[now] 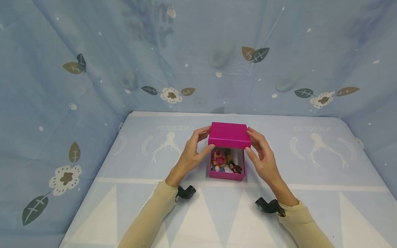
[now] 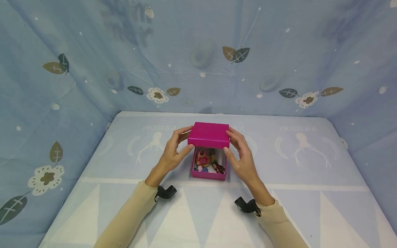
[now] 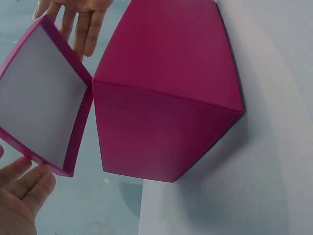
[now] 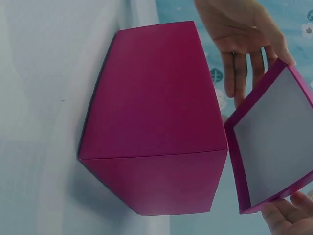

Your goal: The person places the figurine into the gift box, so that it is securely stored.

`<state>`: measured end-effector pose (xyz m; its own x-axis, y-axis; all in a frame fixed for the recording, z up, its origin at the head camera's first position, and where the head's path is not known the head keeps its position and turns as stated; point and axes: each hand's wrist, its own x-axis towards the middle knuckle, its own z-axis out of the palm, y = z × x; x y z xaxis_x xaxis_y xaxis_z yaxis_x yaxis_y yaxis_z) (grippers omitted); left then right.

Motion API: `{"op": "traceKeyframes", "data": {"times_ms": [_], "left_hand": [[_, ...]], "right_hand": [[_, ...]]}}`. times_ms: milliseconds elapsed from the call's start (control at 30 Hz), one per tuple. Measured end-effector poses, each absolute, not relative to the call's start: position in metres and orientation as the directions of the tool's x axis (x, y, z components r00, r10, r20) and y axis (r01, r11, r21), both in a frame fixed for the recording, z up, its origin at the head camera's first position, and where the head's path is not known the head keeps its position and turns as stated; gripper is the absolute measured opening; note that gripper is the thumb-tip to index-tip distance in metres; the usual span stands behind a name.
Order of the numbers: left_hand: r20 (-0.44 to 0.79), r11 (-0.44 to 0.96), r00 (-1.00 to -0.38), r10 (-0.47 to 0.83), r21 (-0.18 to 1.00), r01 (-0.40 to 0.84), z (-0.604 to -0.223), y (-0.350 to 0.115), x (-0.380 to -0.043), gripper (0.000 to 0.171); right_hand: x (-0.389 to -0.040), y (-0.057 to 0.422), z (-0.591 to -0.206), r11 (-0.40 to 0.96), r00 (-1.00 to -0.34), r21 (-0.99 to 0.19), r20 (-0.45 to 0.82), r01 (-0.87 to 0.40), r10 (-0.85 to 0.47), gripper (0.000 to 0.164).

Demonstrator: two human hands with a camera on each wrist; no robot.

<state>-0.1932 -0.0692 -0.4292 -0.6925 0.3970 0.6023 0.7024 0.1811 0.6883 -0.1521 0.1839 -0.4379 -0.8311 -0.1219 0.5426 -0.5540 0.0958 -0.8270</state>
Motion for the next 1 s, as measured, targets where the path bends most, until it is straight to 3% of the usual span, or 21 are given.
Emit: {"op": "traceKeyframes", "data": {"times_ms": [100, 267, 633, 1000], "left_hand": [[0.603, 0.202, -0.675, 0.426, 0.663, 0.72, -0.436, -0.07, -0.197, 0.064], [0.601, 0.252, -0.65, 0.465, 0.614, 0.748, -0.448, -0.074, -0.203, 0.069], [0.556, 0.327, -0.686, 0.47, 0.612, 0.72, -0.45, -0.077, -0.2, 0.068], [0.56, 0.33, -0.658, 0.503, 0.579, 0.745, -0.452, -0.079, -0.191, 0.067]], "right_hand": [[-0.153, 0.185, -0.44, 0.111, -0.829, -0.823, 0.543, -0.557, -0.131, 0.048], [-0.154, 0.185, -0.442, 0.128, -0.838, -0.829, 0.529, -0.544, -0.135, 0.044], [-0.154, 0.185, -0.441, 0.179, -0.803, -0.784, 0.573, -0.595, -0.164, 0.051], [-0.149, 0.194, -0.451, 0.257, -0.791, -0.749, 0.566, -0.611, -0.23, 0.054]]}}
